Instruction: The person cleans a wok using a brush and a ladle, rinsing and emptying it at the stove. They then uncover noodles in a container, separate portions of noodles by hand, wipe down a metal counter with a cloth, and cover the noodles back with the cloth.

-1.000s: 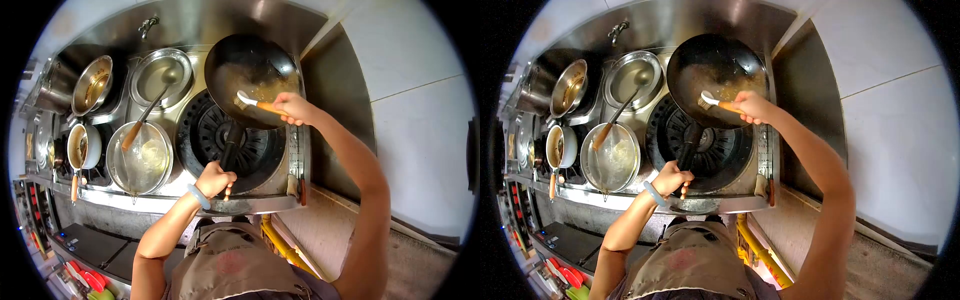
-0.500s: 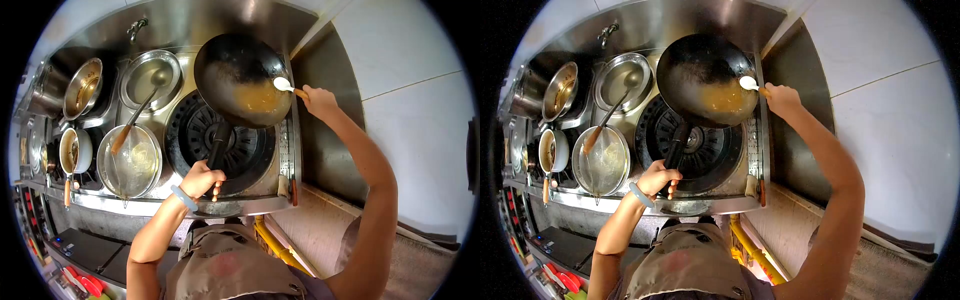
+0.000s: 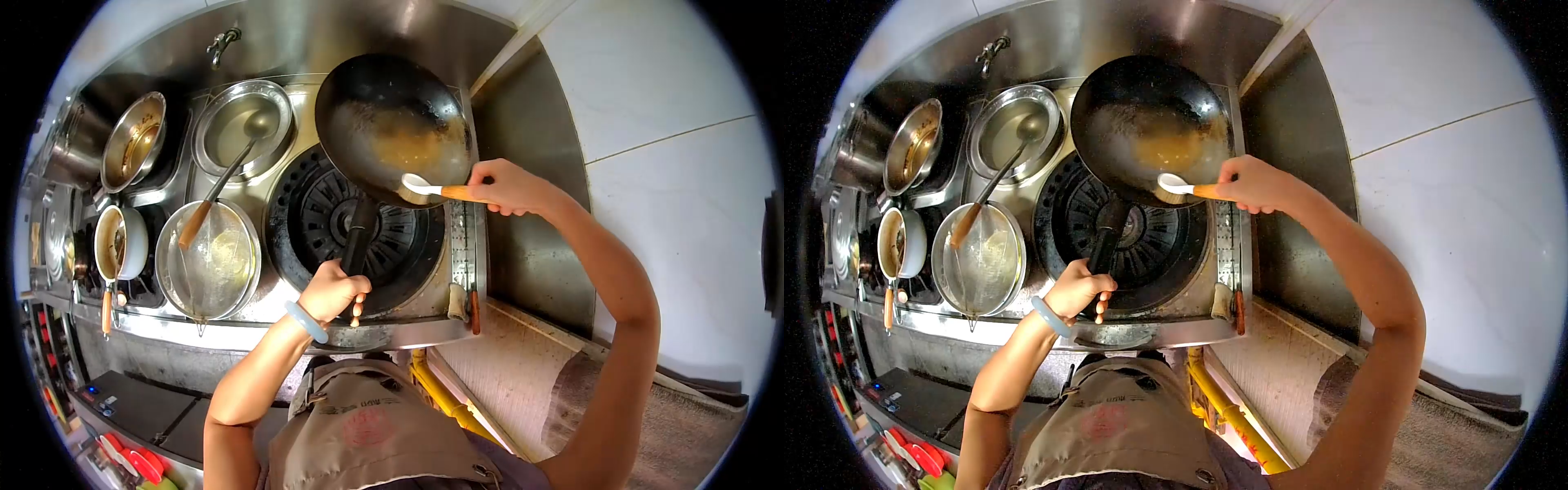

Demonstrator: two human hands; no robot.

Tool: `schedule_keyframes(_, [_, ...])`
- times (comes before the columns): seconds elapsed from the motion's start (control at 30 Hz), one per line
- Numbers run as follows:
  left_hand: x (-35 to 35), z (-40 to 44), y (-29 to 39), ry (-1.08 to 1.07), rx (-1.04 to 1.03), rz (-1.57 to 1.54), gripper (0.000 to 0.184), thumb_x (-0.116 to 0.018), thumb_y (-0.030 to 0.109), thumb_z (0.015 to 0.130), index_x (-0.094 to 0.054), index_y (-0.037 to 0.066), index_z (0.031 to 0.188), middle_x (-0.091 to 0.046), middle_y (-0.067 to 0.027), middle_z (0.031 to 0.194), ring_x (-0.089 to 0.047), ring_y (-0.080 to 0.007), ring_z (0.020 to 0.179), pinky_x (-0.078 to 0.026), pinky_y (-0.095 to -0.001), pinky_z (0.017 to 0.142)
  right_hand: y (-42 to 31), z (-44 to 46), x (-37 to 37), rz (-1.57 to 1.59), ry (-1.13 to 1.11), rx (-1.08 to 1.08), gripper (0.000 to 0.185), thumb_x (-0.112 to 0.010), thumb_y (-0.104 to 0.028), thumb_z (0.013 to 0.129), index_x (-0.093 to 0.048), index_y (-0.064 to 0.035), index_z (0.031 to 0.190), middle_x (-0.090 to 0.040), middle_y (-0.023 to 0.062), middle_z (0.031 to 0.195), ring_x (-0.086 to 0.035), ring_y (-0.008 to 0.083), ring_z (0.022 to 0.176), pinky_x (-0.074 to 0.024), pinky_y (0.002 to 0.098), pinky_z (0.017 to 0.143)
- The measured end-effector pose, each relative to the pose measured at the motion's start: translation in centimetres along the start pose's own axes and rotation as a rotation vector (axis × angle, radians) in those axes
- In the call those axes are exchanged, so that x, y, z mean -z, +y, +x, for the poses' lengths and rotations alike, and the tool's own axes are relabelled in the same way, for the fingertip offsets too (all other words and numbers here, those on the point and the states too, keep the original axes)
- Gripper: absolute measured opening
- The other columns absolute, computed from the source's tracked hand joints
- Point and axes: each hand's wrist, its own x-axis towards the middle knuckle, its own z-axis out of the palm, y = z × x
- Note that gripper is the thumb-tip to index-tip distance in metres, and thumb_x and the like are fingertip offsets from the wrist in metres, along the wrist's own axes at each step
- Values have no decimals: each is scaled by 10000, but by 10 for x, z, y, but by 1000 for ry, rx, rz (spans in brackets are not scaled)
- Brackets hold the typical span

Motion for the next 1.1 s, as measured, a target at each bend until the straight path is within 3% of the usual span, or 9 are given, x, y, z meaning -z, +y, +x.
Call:
schedule_keyframes(0.13, [0, -3, 7, 4, 8, -30, 90, -558, 2, 721, -492, -17, 662, -489, -56, 534, -488, -149, 418, -427, -300, 347, 8, -5, -2, 24, -19, 123, 226, -573, -285, 817, -539, -67, 866, -474, 7, 588, -397, 71, 453, -281, 231, 390])
schedule_keyframes(0.2, [1, -4, 11, -24, 17, -63, 94, -563, 9, 724, -497, -12, 661, -489, -54, 534, -491, -149, 421, -432, -298, 353, 36, 15, 0, -65, 85, 195, 245, -603, -287, 797, -547, -59, 870, -526, 32, 616, -484, 118, 503, -367, 275, 456])
schedule_keyframes(0.23, [3, -3, 12, -17, 32, -62, 96, -567, 15, 730, -506, -7, 659, -493, -53, 538, -491, -149, 419, -431, -294, 355, 61, 36, 1, -323, 298, 356, 221, -617, -263, 779, -552, -78, 881, -592, 79, 676, -585, 228, 601, -439, 347, 545])
schedule_keyframes(0.37, [8, -6, 23, -45, 50, -94, 97, -563, 10, 734, -504, -3, 658, -487, -50, 542, -491, -146, 420, -425, -288, 351, 79, 74, 18, -605, 620, 333, 144, -590, -236, 806, -557, -125, 890, -612, 100, 697, -604, 316, 647, -469, 421, 553])
schedule_keyframes(0.5, [8, -7, 28, -43, 54, -15, 119, -567, 18, 739, -491, 11, 647, -480, -42, 542, -484, -140, 418, -421, -288, 351, 77, 132, 23, -787, 913, 468, 180, -584, -187, 804, -533, -147, 972, -603, 107, 640, -602, 297, 571, -471, 400, 476])
schedule_keyframes(0.6, [8, -8, 30, -27, 69, 39, 133, -573, 27, 742, -485, 25, 642, -472, -34, 535, -474, -135, 413, -413, -292, 354, 67, 145, 25, -816, 959, 507, 169, -577, -179, 806, -537, -144, 966, -606, 107, 643, -606, 292, 575, -473, 396, 479])
schedule_keyframes(0.77, [10, -9, 35, -53, 90, -45, 124, -569, 40, 738, -512, 13, 631, -489, -44, 541, -492, -142, 422, -438, -287, 359, 67, 99, 20, -684, 796, 396, 140, -563, -211, 816, -535, -114, 912, -615, 129, 696, -611, 319, 643, -490, 418, 552])
schedule_keyframes(0.93, [12, -8, 35, -62, 88, -60, 120, -575, 41, 740, -516, 11, 641, -492, -43, 547, -491, -142, 422, -433, -285, 358, 44, 26, 20, -447, 419, 159, 154, -542, -220, 828, -544, -68, 809, -617, 130, 720, -604, 325, 686, -463, 417, 595])
schedule_keyframes(1.1, [10, -8, 34, -54, 87, -30, 105, -573, 37, 739, -515, 7, 657, -491, -43, 549, -490, -142, 423, -431, -285, 357, 42, 7, 6, -390, 314, 259, 212, -586, -270, 808, -540, -65, 782, -607, 115, 734, -593, 281, 699, -448, 399, 609])
